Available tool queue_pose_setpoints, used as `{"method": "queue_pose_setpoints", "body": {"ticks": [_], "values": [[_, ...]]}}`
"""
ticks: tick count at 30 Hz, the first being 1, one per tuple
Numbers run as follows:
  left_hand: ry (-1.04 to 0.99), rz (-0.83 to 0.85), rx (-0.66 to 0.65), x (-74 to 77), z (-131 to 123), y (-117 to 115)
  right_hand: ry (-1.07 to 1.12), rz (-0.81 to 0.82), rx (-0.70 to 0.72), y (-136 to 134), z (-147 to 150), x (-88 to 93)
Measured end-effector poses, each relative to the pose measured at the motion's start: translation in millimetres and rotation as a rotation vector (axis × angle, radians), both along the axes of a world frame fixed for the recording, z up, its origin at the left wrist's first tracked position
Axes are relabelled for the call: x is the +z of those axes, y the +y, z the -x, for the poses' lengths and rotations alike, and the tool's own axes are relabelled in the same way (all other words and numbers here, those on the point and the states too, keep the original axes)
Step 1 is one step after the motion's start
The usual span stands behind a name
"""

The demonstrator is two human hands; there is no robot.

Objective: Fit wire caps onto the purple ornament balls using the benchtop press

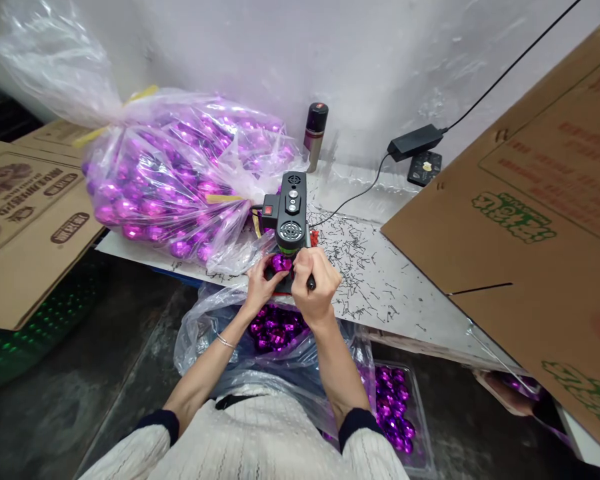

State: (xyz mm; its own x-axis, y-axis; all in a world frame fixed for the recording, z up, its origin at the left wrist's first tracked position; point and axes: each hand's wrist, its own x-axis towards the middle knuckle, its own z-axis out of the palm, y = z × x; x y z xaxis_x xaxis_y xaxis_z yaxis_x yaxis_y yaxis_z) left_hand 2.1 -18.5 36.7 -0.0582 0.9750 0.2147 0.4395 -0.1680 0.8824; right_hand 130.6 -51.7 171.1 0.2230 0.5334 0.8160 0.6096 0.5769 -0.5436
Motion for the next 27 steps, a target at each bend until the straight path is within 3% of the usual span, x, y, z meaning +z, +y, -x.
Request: {"method": "queue_pose_setpoints", "body": {"ticks": [4, 19, 27], "values": [[-0.042, -0.022, -0.133, -0.8, 0.3, 4.5, -0.009, 0.012, -0.011, -1.7, -1.0, -1.5], [-0.170, 0.028, -0.301, -11.3, 14.9, 5.2, -0.040, -0.025, -0.011, -4.4, -1.6, -7.3], [-0.250, 0.099, -0.100, -24.5, 13.5, 15.4, -0.076, -0.018, -0.017, -4.7, -3.6, -9.1]]}}
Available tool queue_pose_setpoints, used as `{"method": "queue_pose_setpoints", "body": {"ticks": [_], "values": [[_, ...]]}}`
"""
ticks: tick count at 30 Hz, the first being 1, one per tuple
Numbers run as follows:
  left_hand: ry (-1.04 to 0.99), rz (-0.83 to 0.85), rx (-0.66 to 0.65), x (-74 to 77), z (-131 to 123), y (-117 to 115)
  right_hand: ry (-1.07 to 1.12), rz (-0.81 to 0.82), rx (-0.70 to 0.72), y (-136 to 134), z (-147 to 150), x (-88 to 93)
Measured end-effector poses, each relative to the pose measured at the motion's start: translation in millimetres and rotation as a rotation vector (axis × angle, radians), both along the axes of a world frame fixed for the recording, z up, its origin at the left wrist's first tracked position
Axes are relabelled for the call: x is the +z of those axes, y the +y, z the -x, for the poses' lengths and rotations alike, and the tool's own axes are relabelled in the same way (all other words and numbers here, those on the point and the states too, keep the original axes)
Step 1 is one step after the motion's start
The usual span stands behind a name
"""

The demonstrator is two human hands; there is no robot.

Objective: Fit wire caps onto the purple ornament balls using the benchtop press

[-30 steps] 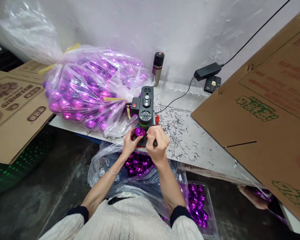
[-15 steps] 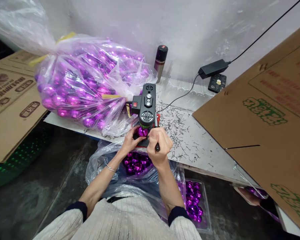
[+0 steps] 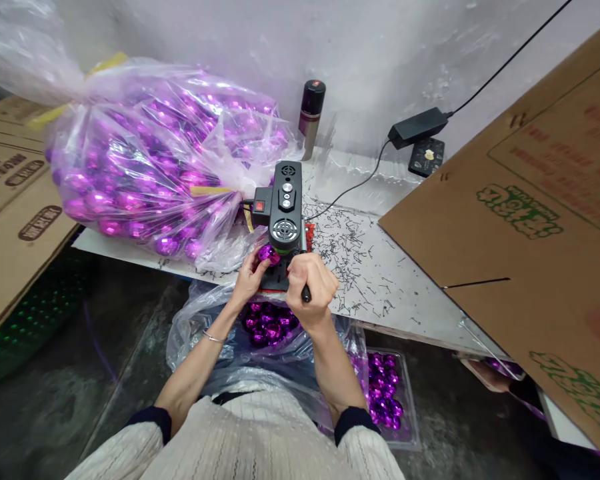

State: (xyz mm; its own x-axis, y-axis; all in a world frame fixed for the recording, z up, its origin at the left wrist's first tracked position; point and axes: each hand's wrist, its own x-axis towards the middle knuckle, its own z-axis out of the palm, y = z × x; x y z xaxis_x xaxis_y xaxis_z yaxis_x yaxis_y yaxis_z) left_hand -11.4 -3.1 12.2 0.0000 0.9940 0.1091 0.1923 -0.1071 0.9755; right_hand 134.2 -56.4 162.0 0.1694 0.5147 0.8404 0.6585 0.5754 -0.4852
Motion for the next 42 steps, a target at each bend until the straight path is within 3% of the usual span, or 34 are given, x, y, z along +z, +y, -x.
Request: {"method": "queue_pose_setpoints", "body": {"ticks": [9, 17, 26, 35, 42], "values": [[0.203, -0.105, -0.032, 8.5, 1.3, -1.6, -0.031, -0.011, -0.003, -0.9, -0.7, 0.1], [0.289, -0.192, -0.156, 23.0, -3.0, -4.9, -0.061, -0.035, 0.014, -1.4, -2.3, -0.9], [0.231, -0.192, -0.202, 9.8, -6.0, -4.3, -0.076, -0.028, 0.008, -3.8, -4.5, -6.0], [0.212, -0.213, -0.205, 11.3, -5.2, -5.0, -0.066, -0.079, 0.026, -5.6, -2.0, -47.2], [0.190, -0.190, -0.200, 11.5, -6.3, -5.3, -0.075, -0.137, -0.067, -0.5, -3.8, -77.9]]}}
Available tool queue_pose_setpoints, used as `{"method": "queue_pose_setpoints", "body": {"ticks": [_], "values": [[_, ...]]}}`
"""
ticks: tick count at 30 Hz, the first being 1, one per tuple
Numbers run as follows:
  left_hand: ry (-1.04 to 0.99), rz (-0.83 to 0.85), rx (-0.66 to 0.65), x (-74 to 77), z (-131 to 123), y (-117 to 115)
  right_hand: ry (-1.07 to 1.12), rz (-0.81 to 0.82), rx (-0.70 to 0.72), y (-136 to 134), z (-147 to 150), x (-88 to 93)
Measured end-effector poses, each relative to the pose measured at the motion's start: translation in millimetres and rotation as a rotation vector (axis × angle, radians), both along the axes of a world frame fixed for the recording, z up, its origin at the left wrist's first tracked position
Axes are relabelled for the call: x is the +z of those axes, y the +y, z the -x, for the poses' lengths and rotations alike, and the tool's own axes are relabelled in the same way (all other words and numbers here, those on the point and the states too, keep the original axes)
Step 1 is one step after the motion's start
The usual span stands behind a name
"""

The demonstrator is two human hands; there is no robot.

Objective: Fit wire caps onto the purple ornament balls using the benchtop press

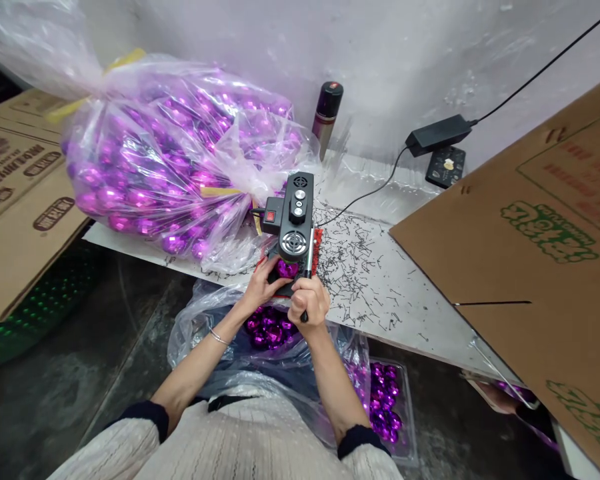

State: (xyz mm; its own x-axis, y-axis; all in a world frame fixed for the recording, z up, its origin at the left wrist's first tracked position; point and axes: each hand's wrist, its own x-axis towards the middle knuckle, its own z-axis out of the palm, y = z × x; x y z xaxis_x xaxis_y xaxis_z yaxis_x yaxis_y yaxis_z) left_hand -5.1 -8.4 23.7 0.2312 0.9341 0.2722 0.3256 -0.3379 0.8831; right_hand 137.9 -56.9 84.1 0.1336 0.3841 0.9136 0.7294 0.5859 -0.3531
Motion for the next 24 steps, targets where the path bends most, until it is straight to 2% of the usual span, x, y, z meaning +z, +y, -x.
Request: {"method": "queue_pose_setpoints", "body": {"ticks": [12, 24], "values": [[0.090, -0.190, -0.009, -11.3, 1.5, 0.4, 0.041, -0.010, 0.067, 1.1, 1.2, -3.9], [0.076, -0.169, -0.020, -12.5, 1.6, 3.4, 0.040, -0.023, 0.052, 4.1, 0.7, -10.2]]}}
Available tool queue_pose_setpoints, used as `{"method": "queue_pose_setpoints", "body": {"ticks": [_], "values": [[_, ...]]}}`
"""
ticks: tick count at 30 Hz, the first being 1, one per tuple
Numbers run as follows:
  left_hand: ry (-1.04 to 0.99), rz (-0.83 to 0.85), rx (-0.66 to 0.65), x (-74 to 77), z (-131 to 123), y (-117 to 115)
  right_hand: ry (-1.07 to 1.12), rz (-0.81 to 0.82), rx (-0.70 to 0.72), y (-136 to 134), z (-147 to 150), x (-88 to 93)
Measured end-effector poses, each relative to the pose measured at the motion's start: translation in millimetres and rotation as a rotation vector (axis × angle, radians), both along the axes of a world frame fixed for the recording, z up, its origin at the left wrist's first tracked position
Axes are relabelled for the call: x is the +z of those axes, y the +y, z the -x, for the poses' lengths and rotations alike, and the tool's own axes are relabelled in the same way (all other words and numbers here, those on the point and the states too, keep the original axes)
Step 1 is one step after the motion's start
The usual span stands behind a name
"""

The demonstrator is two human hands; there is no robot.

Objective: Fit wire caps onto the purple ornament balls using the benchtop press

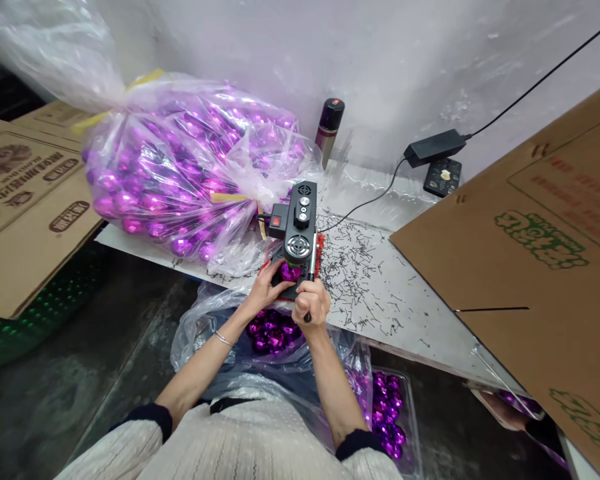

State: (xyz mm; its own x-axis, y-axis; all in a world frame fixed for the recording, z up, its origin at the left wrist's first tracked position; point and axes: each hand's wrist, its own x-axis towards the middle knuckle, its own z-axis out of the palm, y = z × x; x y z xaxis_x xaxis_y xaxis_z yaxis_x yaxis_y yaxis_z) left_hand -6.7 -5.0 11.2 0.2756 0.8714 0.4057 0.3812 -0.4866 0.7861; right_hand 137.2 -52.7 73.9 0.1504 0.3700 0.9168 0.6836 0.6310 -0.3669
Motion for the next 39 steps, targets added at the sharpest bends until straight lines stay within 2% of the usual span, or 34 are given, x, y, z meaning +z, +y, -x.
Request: {"method": "queue_pose_setpoints", "body": {"ticks": [4, 8, 11, 14, 16, 18, 22, 24, 26, 28, 31, 33, 36, 39], "values": [[0.002, 0.024, 0.003, 1.2, 0.4, -0.5, -0.004, -0.025, 0.011, 2.8, 0.4, -2.6], [-0.012, 0.036, 0.010, 1.0, 0.0, 1.1, -0.150, -0.078, 0.046, 7.7, -0.7, 4.1], [-0.039, 0.036, 0.011, 1.6, -1.8, 4.3, -0.087, -0.111, 0.047, 9.9, -0.7, 28.8], [-0.061, 0.007, 0.044, 4.7, -1.8, -0.8, 0.035, 0.032, 0.027, 8.6, 0.8, 64.8], [-0.045, -0.075, 0.067, 6.4, 1.9, -15.8, 0.066, 0.119, 0.033, 6.2, 2.1, 83.5], [0.032, -0.203, 0.038, 5.5, 8.6, -41.2, 0.062, 0.128, 0.042, 3.6, 2.9, 91.4], [0.214, -0.392, -0.090, -2.7, 22.9, -94.1, -0.002, 0.066, 0.061, 0.1, 2.9, 82.6], [0.210, -0.418, -0.062, -1.6, 26.7, -97.2, -0.026, 0.054, 0.064, -0.7, 2.8, 76.5], [0.133, -0.394, 0.064, 8.8, 27.8, -74.0, -0.028, 0.054, 0.064, -1.4, 3.2, 73.5], [0.020, -0.297, 0.243, 28.3, 26.8, -28.1, -0.020, 0.058, 0.062, -2.1, 3.9, 73.1], [-0.034, 0.020, 0.412, 63.2, 22.7, 54.4, -0.015, 0.071, 0.061, -3.7, 4.7, 73.3], [0.083, 0.271, 0.399, 80.5, 18.5, 97.8, -0.021, 0.079, 0.060, -4.8, 4.6, 72.6], [0.177, 0.431, 0.369, 89.3, 12.0, 131.5, -0.034, 0.091, 0.059, -6.1, 3.7, 70.4], [0.160, 0.485, 0.336, 83.2, 8.3, 139.4, -0.038, 0.091, 0.063, -6.3, 3.4, 68.6]]}}
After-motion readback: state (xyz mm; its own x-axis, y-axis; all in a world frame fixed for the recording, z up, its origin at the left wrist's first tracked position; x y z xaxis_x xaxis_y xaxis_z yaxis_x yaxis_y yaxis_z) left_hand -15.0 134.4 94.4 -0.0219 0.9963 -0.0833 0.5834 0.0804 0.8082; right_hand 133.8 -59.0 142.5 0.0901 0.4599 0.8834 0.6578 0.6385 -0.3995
